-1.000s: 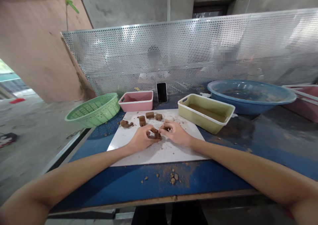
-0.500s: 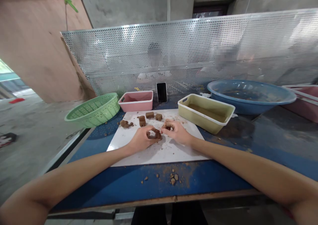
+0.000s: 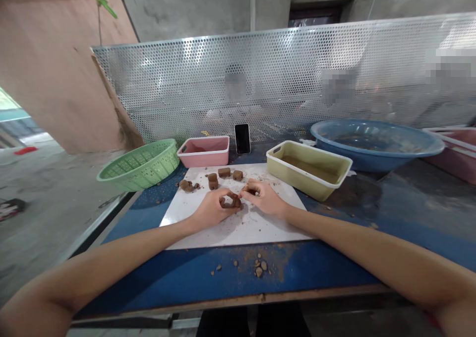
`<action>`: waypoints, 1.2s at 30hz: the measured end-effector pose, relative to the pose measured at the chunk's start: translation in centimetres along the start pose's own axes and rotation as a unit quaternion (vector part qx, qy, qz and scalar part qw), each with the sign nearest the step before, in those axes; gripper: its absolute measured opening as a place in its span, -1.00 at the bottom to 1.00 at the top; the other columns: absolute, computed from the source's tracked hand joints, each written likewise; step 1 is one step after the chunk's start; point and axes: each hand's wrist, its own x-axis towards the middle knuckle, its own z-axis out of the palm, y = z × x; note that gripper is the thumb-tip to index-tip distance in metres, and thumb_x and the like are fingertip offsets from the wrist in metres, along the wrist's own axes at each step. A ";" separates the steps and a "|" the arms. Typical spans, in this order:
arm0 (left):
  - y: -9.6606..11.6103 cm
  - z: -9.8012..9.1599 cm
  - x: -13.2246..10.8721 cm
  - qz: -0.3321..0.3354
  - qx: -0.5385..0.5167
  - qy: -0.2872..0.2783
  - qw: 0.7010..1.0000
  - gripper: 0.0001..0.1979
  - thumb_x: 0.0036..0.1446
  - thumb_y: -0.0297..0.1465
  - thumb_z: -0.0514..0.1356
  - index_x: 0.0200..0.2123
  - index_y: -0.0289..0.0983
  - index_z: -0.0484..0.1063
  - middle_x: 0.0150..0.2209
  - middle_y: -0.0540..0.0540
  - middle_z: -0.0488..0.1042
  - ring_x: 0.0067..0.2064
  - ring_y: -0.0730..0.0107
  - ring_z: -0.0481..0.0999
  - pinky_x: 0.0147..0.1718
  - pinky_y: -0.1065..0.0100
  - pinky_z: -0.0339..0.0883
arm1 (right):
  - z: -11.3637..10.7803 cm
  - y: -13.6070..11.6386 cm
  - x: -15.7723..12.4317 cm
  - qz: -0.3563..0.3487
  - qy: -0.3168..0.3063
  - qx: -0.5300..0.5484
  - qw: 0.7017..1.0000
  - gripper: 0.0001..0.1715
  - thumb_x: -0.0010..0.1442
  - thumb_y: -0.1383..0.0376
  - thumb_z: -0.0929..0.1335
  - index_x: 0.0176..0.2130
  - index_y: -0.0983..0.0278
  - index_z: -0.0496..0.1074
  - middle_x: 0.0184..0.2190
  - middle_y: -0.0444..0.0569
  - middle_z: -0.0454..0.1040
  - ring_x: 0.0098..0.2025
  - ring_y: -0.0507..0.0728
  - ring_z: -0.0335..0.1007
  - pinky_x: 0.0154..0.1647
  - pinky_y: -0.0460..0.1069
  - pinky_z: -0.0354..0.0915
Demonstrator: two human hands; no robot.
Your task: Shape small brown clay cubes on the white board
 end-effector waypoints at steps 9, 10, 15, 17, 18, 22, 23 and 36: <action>0.0 0.0 0.0 -0.001 0.008 -0.001 1.000 -0.86 0.09 -0.38 0.50 -0.30 -0.23 0.62 -0.27 -0.03 0.69 -0.30 0.36 0.61 -0.22 0.36 0.47 | 0.0 -0.3 0.0 0.002 -0.009 -0.007 1.000 -0.63 0.40 0.06 0.38 -0.36 0.20 0.56 -0.32 -0.03 0.54 -0.28 0.14 0.41 -0.12 0.09 0.29; 0.0 0.0 0.0 -0.002 0.007 -0.001 1.000 -0.85 0.08 -0.38 0.50 -0.30 -0.23 0.62 -0.27 -0.03 0.69 -0.31 0.37 0.61 -0.23 0.36 0.47 | 0.0 -0.3 0.0 0.001 -0.009 -0.007 1.000 -0.62 0.40 0.05 0.38 -0.36 0.21 0.55 -0.32 -0.03 0.54 -0.28 0.15 0.41 -0.12 0.09 0.29; 0.1 0.0 0.0 -0.007 -0.001 -0.002 1.000 -0.86 0.09 -0.37 0.49 -0.30 -0.24 0.62 -0.27 -0.05 0.69 -0.32 0.37 0.60 -0.25 0.37 0.48 | -0.1 -0.3 0.0 -0.002 -0.007 -0.005 1.000 -0.60 0.41 0.04 0.38 -0.37 0.21 0.55 -0.34 -0.03 0.53 -0.29 0.15 0.40 -0.12 0.08 0.30; 0.0 0.0 0.0 -0.006 -0.002 -0.005 1.000 -0.86 0.09 -0.37 0.48 -0.30 -0.24 0.62 -0.26 -0.05 0.69 -0.31 0.36 0.61 -0.24 0.36 0.48 | -0.1 -0.3 0.0 -0.001 -0.009 -0.005 1.000 -0.60 0.41 0.04 0.37 -0.37 0.21 0.55 -0.34 -0.03 0.53 -0.28 0.15 0.41 -0.12 0.08 0.31; 0.0 -0.1 0.0 -0.006 -0.001 -0.007 1.000 -0.86 0.09 -0.37 0.48 -0.30 -0.24 0.62 -0.26 -0.06 0.69 -0.31 0.35 0.61 -0.24 0.35 0.49 | -0.1 -0.3 0.0 0.001 -0.010 -0.006 1.000 -0.60 0.41 0.04 0.37 -0.36 0.20 0.56 -0.34 -0.03 0.52 -0.28 0.15 0.42 -0.12 0.08 0.31; 0.0 -0.1 0.0 -0.011 0.010 -0.008 1.000 -0.85 0.10 -0.34 0.48 -0.29 -0.23 0.63 -0.24 -0.08 0.70 -0.29 0.32 0.61 -0.22 0.32 0.50 | -0.2 -0.5 0.0 0.003 -0.012 -0.010 1.000 -0.60 0.41 0.03 0.37 -0.36 0.20 0.57 -0.33 -0.02 0.54 -0.27 0.16 0.44 -0.12 0.08 0.33; 0.0 -0.1 0.0 -0.012 0.012 -0.007 1.000 -0.85 0.10 -0.34 0.48 -0.29 -0.23 0.63 -0.24 -0.08 0.70 -0.29 0.31 0.61 -0.22 0.32 0.50 | -0.2 -0.5 0.0 0.002 -0.012 -0.010 1.000 -0.60 0.40 0.03 0.38 -0.36 0.20 0.57 -0.34 -0.02 0.54 -0.27 0.16 0.44 -0.12 0.08 0.33; -0.1 0.0 0.0 -0.009 0.000 -0.008 1.000 -0.83 0.10 -0.33 0.49 -0.28 -0.25 0.62 -0.24 -0.06 0.69 -0.29 0.35 0.61 -0.26 0.36 0.45 | -0.2 -0.5 0.0 0.003 -0.014 -0.010 1.000 -0.63 0.39 0.07 0.37 -0.35 0.21 0.58 -0.31 -0.02 0.58 -0.24 0.17 0.49 -0.09 0.09 0.34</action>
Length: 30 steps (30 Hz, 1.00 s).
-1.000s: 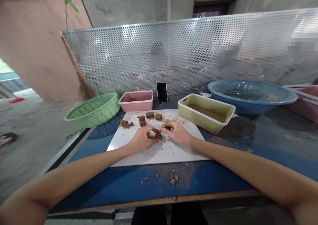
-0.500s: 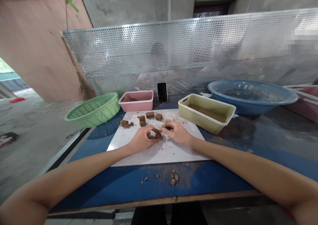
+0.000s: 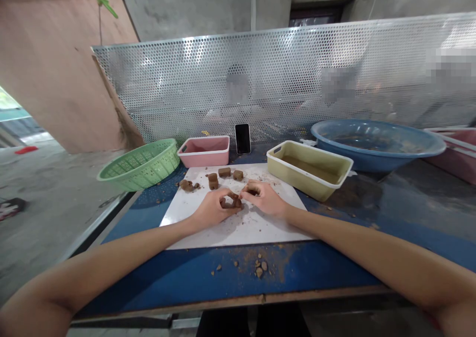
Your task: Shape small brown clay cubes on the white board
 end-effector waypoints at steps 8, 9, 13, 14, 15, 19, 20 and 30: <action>0.3 -0.1 -0.1 -0.005 -0.015 -0.003 1.000 -0.84 0.10 -0.36 0.48 -0.28 -0.24 0.61 -0.24 -0.05 0.69 -0.33 0.38 0.59 -0.28 0.37 0.45 | 0.0 0.0 0.0 0.006 -0.002 0.004 1.000 -0.62 0.40 0.03 0.37 -0.33 0.19 0.60 -0.30 -0.01 0.58 -0.23 0.19 0.50 -0.09 0.10 0.34; 0.3 -0.1 -0.1 -0.005 -0.015 -0.003 1.000 -0.84 0.10 -0.35 0.48 -0.29 -0.24 0.61 -0.24 -0.05 0.69 -0.33 0.38 0.59 -0.28 0.37 0.46 | 0.0 0.0 0.0 0.007 -0.002 0.003 1.000 -0.62 0.40 0.03 0.37 -0.33 0.19 0.60 -0.31 -0.01 0.58 -0.24 0.18 0.50 -0.09 0.10 0.34; 0.2 -0.1 -0.1 -0.006 -0.016 -0.003 1.000 -0.83 0.09 -0.33 0.49 -0.29 -0.24 0.62 -0.25 -0.06 0.70 -0.32 0.36 0.59 -0.30 0.37 0.46 | 0.0 0.0 0.0 0.006 -0.002 0.001 1.000 -0.62 0.39 0.02 0.38 -0.33 0.19 0.59 -0.32 -0.01 0.58 -0.24 0.19 0.49 -0.11 0.10 0.36; 0.2 -0.1 -0.1 -0.006 -0.019 -0.004 1.000 -0.83 0.09 -0.34 0.48 -0.29 -0.24 0.62 -0.24 -0.07 0.70 -0.32 0.36 0.60 -0.30 0.37 0.46 | 0.0 0.0 0.0 0.005 -0.002 0.002 1.000 -0.62 0.39 0.02 0.38 -0.34 0.19 0.58 -0.32 -0.01 0.57 -0.23 0.18 0.49 -0.11 0.10 0.36; 0.2 -0.1 -0.1 -0.005 -0.024 -0.004 1.000 -0.84 0.09 -0.34 0.48 -0.28 -0.24 0.62 -0.24 -0.07 0.70 -0.32 0.37 0.60 -0.30 0.38 0.46 | 0.0 0.0 0.0 0.005 -0.002 0.004 1.000 -0.62 0.39 0.02 0.38 -0.35 0.19 0.56 -0.33 -0.02 0.56 -0.24 0.18 0.48 -0.12 0.10 0.35; 0.2 -0.1 -0.2 0.004 -0.038 -0.007 0.999 -0.86 0.11 -0.35 0.47 -0.30 -0.24 0.61 -0.25 -0.05 0.70 -0.31 0.39 0.60 -0.30 0.40 0.45 | -0.1 0.0 -0.1 0.006 -0.001 0.011 1.000 -0.61 0.38 0.05 0.36 -0.42 0.18 0.47 -0.38 -0.04 0.50 -0.29 0.16 0.42 -0.17 0.09 0.32; 0.2 -0.1 -0.2 0.004 -0.037 -0.008 0.999 -0.87 0.11 -0.35 0.47 -0.29 -0.23 0.62 -0.25 -0.05 0.70 -0.31 0.38 0.60 -0.30 0.40 0.45 | -0.1 0.0 -0.1 0.006 -0.002 0.013 1.000 -0.61 0.38 0.05 0.36 -0.42 0.18 0.47 -0.37 -0.03 0.50 -0.30 0.16 0.41 -0.18 0.09 0.32; 0.2 0.0 -0.2 0.008 -0.031 -0.002 0.999 -0.86 0.11 -0.36 0.48 -0.28 -0.22 0.61 -0.25 -0.04 0.70 -0.30 0.38 0.60 -0.29 0.39 0.45 | 0.0 0.1 -0.1 0.013 -0.002 0.017 1.000 -0.64 0.37 0.05 0.36 -0.40 0.17 0.47 -0.37 -0.04 0.51 -0.29 0.17 0.42 -0.16 0.10 0.32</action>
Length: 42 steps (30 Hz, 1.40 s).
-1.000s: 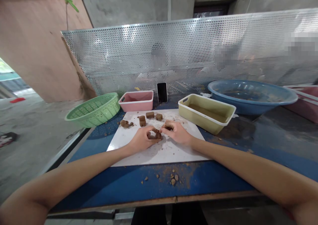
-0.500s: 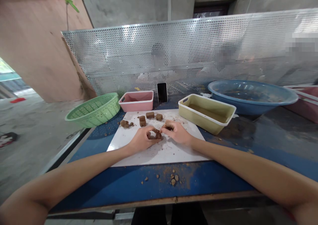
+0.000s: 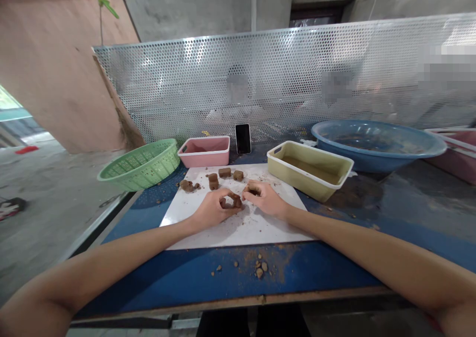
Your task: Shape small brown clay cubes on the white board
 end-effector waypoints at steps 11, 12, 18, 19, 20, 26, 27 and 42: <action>-0.1 -0.1 0.0 -0.008 -0.010 -0.008 1.000 -0.84 0.11 -0.35 0.47 -0.28 -0.24 0.60 -0.22 -0.06 0.71 -0.32 0.38 0.60 -0.31 0.39 0.45 | 0.0 -0.1 0.0 0.000 0.003 -0.009 1.000 -0.65 0.37 0.06 0.37 -0.38 0.17 0.51 -0.34 -0.02 0.54 -0.26 0.18 0.44 -0.12 0.12 0.33; -0.1 -0.1 0.0 -0.009 -0.009 -0.008 1.000 -0.84 0.11 -0.35 0.47 -0.28 -0.24 0.60 -0.22 -0.06 0.71 -0.32 0.38 0.60 -0.31 0.39 0.45 | 0.0 0.0 0.0 -0.001 0.002 -0.009 1.000 -0.66 0.37 0.07 0.36 -0.38 0.17 0.51 -0.34 -0.02 0.54 -0.26 0.18 0.44 -0.12 0.12 0.33; 0.1 0.0 0.0 -0.006 -0.015 -0.003 1.000 -0.86 0.10 -0.37 0.47 -0.30 -0.24 0.60 -0.24 -0.06 0.70 -0.30 0.38 0.60 -0.30 0.39 0.46 | -0.1 0.2 0.0 -0.001 -0.001 -0.007 1.000 -0.68 0.37 0.10 0.36 -0.37 0.18 0.52 -0.33 -0.02 0.53 -0.27 0.17 0.43 -0.12 0.11 0.30; 0.1 0.0 0.0 -0.005 -0.017 -0.003 1.000 -0.86 0.10 -0.37 0.47 -0.31 -0.24 0.59 -0.24 -0.06 0.70 -0.30 0.38 0.60 -0.30 0.39 0.46 | -0.1 0.2 0.0 -0.001 0.000 -0.007 1.000 -0.68 0.37 0.10 0.36 -0.37 0.18 0.53 -0.33 -0.02 0.53 -0.27 0.17 0.43 -0.13 0.11 0.30; 0.2 0.0 0.0 -0.005 -0.020 -0.003 1.000 -0.86 0.10 -0.37 0.47 -0.31 -0.24 0.59 -0.25 -0.06 0.70 -0.31 0.38 0.60 -0.30 0.39 0.46 | -0.1 0.2 0.0 0.000 0.000 -0.008 1.000 -0.68 0.37 0.10 0.36 -0.36 0.18 0.53 -0.33 -0.02 0.54 -0.27 0.17 0.43 -0.13 0.11 0.30; 0.2 0.0 0.0 -0.004 -0.020 -0.001 1.000 -0.85 0.10 -0.37 0.48 -0.29 -0.25 0.59 -0.26 -0.05 0.69 -0.32 0.40 0.59 -0.30 0.40 0.45 | -0.1 0.6 0.1 0.000 -0.004 -0.010 1.000 -0.67 0.38 0.10 0.36 -0.37 0.19 0.53 -0.33 -0.02 0.54 -0.27 0.17 0.43 -0.14 0.11 0.30; 0.1 0.0 0.0 -0.004 -0.018 0.000 1.000 -0.85 0.10 -0.37 0.48 -0.30 -0.25 0.59 -0.26 -0.05 0.69 -0.32 0.40 0.59 -0.30 0.40 0.45 | -0.1 0.6 0.0 0.001 -0.004 -0.010 1.000 -0.67 0.38 0.10 0.36 -0.36 0.19 0.52 -0.33 -0.02 0.54 -0.27 0.17 0.43 -0.13 0.11 0.30; 0.1 0.1 -0.1 0.003 -0.022 -0.001 1.000 -0.84 0.11 -0.37 0.48 -0.30 -0.26 0.59 -0.26 -0.06 0.69 -0.33 0.40 0.59 -0.32 0.39 0.45 | -0.1 0.7 0.1 -0.003 -0.005 -0.018 1.000 -0.68 0.39 0.11 0.35 -0.37 0.18 0.51 -0.33 -0.03 0.53 -0.25 0.17 0.43 -0.12 0.10 0.30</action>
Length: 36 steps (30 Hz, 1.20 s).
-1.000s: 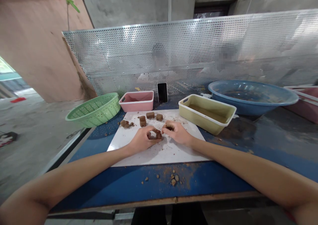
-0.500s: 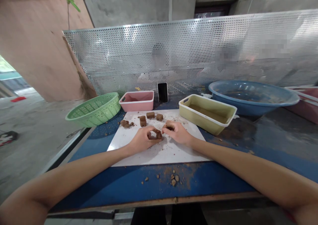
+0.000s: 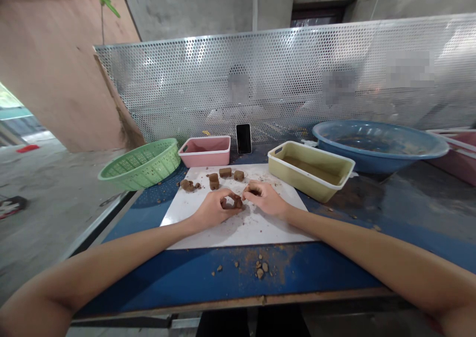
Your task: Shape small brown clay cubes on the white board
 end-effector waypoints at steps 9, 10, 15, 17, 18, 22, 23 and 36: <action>0.0 -0.1 0.1 -0.006 0.018 -0.005 1.000 -0.84 0.10 -0.37 0.48 -0.28 -0.25 0.61 -0.24 -0.06 0.70 -0.34 0.41 0.57 -0.33 0.40 0.42 | 0.0 -0.2 0.0 0.002 -0.003 0.001 1.000 -0.68 0.38 0.11 0.35 -0.35 0.19 0.53 -0.32 -0.02 0.54 -0.26 0.17 0.44 -0.11 0.11 0.30; 0.0 -0.1 0.1 -0.005 0.018 -0.005 1.000 -0.85 0.10 -0.37 0.48 -0.29 -0.25 0.61 -0.25 -0.05 0.70 -0.34 0.42 0.57 -0.33 0.40 0.42 | 0.0 -0.2 0.0 0.002 -0.002 0.002 1.000 -0.67 0.38 0.10 0.35 -0.36 0.19 0.52 -0.32 -0.02 0.54 -0.26 0.17 0.44 -0.12 0.11 0.30; 0.0 0.0 0.1 -0.002 0.014 0.002 1.000 -0.85 0.09 -0.37 0.49 -0.30 -0.25 0.61 -0.26 -0.05 0.69 -0.33 0.41 0.57 -0.30 0.40 0.43 | -0.1 -0.3 -0.1 0.007 0.002 0.017 1.000 -0.67 0.37 0.07 0.38 -0.36 0.19 0.51 -0.35 -0.03 0.53 -0.29 0.16 0.42 -0.14 0.10 0.31; 0.0 0.0 0.1 -0.002 0.009 0.001 1.000 -0.86 0.09 -0.38 0.48 -0.30 -0.25 0.62 -0.26 -0.05 0.69 -0.34 0.41 0.57 -0.31 0.40 0.43 | -0.1 -0.5 -0.2 0.006 0.005 0.026 1.000 -0.66 0.38 0.06 0.37 -0.35 0.19 0.52 -0.35 -0.03 0.53 -0.29 0.16 0.41 -0.15 0.09 0.30; 0.0 0.0 0.0 -0.002 0.006 0.001 1.000 -0.87 0.09 -0.38 0.48 -0.30 -0.25 0.62 -0.26 -0.05 0.69 -0.34 0.41 0.57 -0.31 0.40 0.43 | -0.1 -0.7 -0.2 0.004 0.003 0.033 0.999 -0.64 0.39 0.05 0.37 -0.36 0.19 0.52 -0.34 -0.03 0.52 -0.28 0.15 0.41 -0.15 0.08 0.30; 0.1 0.0 0.0 -0.021 0.010 0.009 1.000 -0.84 0.06 -0.35 0.50 -0.32 -0.27 0.63 -0.27 -0.06 0.68 -0.35 0.41 0.57 -0.32 0.40 0.42 | 0.1 -1.0 -0.2 -0.010 -0.047 0.039 0.998 -0.55 0.40 -0.02 0.37 -0.40 0.21 0.50 -0.36 -0.04 0.51 -0.31 0.13 0.39 -0.19 0.06 0.30; 0.1 0.0 0.0 -0.033 0.010 0.010 0.999 -0.83 0.05 -0.35 0.50 -0.33 -0.27 0.63 -0.30 -0.06 0.68 -0.36 0.40 0.57 -0.32 0.40 0.42 | 0.2 -1.0 -0.1 -0.012 -0.057 0.027 0.998 -0.54 0.40 -0.03 0.37 -0.39 0.21 0.51 -0.36 -0.04 0.51 -0.31 0.13 0.39 -0.19 0.06 0.31; 0.1 0.1 0.0 -0.066 -0.015 0.003 0.998 -0.89 0.04 -0.40 0.49 -0.32 -0.26 0.69 -0.31 -0.06 0.72 -0.35 0.38 0.60 -0.33 0.39 0.44 | 0.2 -0.9 -0.1 0.007 -0.010 -0.004 1.000 -0.57 0.41 -0.03 0.35 -0.32 0.20 0.56 -0.31 0.00 0.57 -0.23 0.19 0.47 -0.13 0.08 0.31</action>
